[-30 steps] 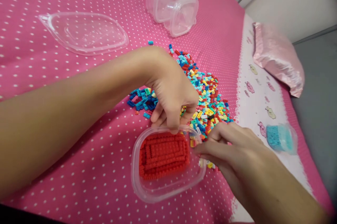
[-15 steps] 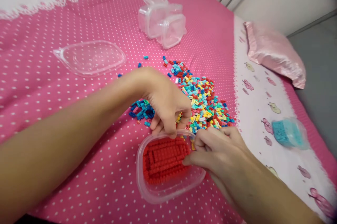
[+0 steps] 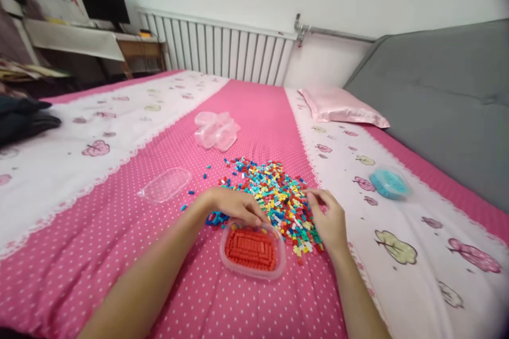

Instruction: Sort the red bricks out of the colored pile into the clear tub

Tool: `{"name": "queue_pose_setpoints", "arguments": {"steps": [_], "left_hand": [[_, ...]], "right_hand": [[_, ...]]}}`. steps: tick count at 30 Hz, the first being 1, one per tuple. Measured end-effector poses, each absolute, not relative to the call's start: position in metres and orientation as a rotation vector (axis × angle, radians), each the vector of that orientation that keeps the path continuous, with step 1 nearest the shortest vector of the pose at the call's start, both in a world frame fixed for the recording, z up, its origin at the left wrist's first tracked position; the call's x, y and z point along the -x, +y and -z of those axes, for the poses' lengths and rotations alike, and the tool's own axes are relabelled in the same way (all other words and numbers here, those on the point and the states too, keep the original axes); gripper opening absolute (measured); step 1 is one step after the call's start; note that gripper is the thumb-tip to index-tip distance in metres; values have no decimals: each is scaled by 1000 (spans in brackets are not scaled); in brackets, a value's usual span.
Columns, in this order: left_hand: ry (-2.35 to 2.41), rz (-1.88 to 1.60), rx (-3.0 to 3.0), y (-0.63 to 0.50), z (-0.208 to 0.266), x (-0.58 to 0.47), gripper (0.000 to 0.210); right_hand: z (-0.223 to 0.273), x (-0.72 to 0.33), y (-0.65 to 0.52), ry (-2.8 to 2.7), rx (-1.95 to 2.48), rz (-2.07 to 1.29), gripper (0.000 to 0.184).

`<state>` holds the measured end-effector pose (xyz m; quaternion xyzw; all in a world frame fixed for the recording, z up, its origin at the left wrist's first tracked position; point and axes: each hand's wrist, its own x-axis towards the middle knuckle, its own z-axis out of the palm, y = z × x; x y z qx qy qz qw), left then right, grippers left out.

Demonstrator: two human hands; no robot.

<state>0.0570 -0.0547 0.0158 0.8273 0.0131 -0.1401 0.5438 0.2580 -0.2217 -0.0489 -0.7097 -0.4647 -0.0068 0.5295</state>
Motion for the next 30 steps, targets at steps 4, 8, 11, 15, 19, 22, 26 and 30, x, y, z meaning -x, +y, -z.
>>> {"name": "queue_pose_setpoints", "arguments": {"steps": [4, 8, 11, 15, 19, 22, 26, 30], "left_hand": [[268, -30, -2088, -75, -20, -24, 46], [731, -658, -1950, -122, 6, 29, 51], [808, -910, -1837, -160, 41, 54, 63], [742, -891, -1857, -182, 61, 49, 104], [615, -822, -1779, -177, 53, 33, 117], [562, -777, -1743, -171, 49, 30, 109], [472, -705, -1709, -158, 49, 31, 107], [345, -600, -1668, -142, 47, 32, 109]], "right_hand": [[73, -264, -258, -938, 1693, 158, 30], [77, -265, -271, -818, 1691, 249, 33], [81, -265, -265, -792, 1691, 227, 35], [88, -265, -260, -764, 1694, 142, 40], [91, -264, -262, -731, 1680, 58, 45], [92, -263, -262, -765, 1668, -11, 47], [93, -263, -260, -777, 1650, -85, 55], [90, -271, -261, -763, 1645, -174, 48]]}}
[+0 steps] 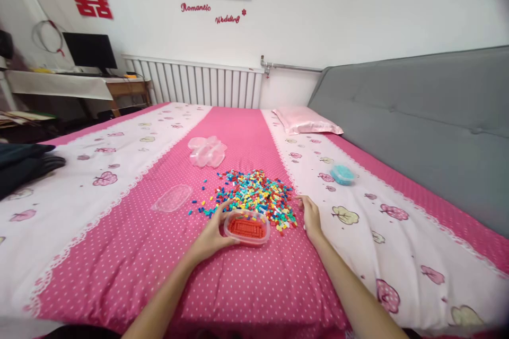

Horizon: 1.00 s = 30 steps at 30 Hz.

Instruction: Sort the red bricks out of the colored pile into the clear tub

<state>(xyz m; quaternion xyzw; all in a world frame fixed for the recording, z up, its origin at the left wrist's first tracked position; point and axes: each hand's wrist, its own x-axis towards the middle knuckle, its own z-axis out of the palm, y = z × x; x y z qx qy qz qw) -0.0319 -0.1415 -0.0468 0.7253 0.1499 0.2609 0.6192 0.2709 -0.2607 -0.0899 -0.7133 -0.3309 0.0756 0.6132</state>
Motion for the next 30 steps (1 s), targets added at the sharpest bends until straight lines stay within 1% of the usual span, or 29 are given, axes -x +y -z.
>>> {"name": "queue_pose_setpoints", "arguments": {"steps": [3, 9, 13, 17, 20, 23, 25, 28, 30], "left_hand": [[268, -535, -1667, -131, 44, 32, 108], [169, -404, -1739, -113, 47, 23, 101], [171, -358, -1761, -107, 58, 20, 92], [254, -414, -1767, -108, 69, 23, 92], [284, -385, -1772, -111, 68, 25, 91], [280, -321, -1793, -112, 64, 24, 84], [283, -291, -1818, -112, 62, 24, 80], [292, -267, -1815, -113, 60, 23, 78], [290, -261, -1800, -113, 60, 23, 80]], "right_hand": [[81, -279, -265, -793, 1655, -262, 34], [69, -280, -270, -990, 1637, -340, 25], [78, -280, -269, -1076, 1636, -329, 26], [86, -291, -264, -1102, 1659, -295, 28], [87, -305, -256, -1135, 1688, -265, 28], [89, -319, -244, -1123, 1733, -214, 30], [92, -326, -235, -1115, 1754, -198, 28], [98, -328, -227, -1139, 1761, -219, 18], [100, -327, -226, -1160, 1764, -241, 18]]}}
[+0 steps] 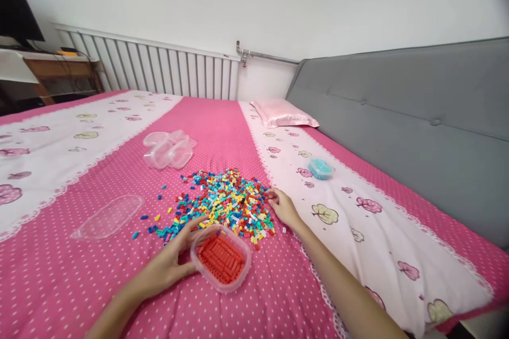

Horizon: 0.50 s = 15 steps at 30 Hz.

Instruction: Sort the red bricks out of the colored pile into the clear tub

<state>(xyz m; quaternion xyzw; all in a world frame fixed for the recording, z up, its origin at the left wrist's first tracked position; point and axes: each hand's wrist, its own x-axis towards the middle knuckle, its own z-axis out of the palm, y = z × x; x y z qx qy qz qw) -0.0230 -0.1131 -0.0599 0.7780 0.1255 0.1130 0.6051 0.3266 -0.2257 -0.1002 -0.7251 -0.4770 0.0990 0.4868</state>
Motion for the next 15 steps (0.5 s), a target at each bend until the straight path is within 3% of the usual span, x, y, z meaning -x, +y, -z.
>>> {"name": "queue_pose_setpoints", "arguments": {"steps": [7, 15], "left_hand": [[263, -276, -1799, -112, 66, 24, 80], [277, -245, -1944, -120, 60, 25, 83]], "right_hand": [[99, -320, -231, -1158, 1766, -288, 26], [101, -315, -235, -1189, 1745, -346, 16]]}}
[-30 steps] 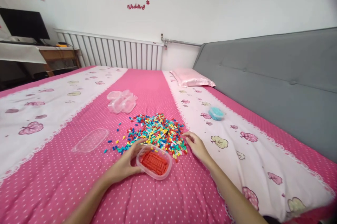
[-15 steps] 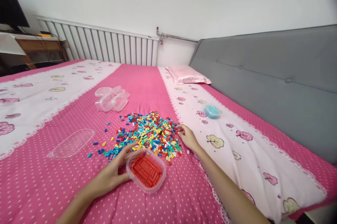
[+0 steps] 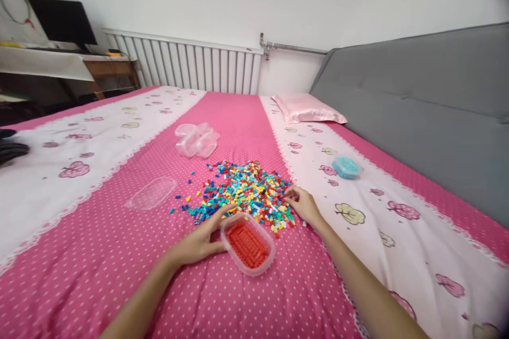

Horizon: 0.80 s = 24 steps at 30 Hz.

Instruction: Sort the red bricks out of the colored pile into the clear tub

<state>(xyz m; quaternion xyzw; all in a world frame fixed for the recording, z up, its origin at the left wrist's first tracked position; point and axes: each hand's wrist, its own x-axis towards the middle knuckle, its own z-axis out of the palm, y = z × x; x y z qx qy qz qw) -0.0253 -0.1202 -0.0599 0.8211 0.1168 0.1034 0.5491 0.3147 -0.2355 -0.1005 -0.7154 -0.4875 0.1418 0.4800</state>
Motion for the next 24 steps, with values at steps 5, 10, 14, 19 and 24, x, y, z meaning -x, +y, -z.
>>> {"name": "queue_pose_setpoints", "arguments": {"steps": [5, 10, 14, 19, 24], "left_hand": [[248, -265, -1859, -127, 56, 23, 92], [228, -273, -1849, -129, 54, 22, 92], [216, -274, -1857, -131, 50, 22, 87], [202, -279, -1839, -131, 50, 23, 88], [179, -277, -1795, -130, 54, 24, 83]], "right_hand": [[99, -314, -239, -1204, 1770, -348, 20], [95, -311, -242, -1188, 1804, -278, 22], [93, -309, -244, -1194, 1813, -243, 24], [91, -309, -246, -1228, 1803, -263, 24], [90, -305, -247, -1222, 1797, -275, 21]]}}
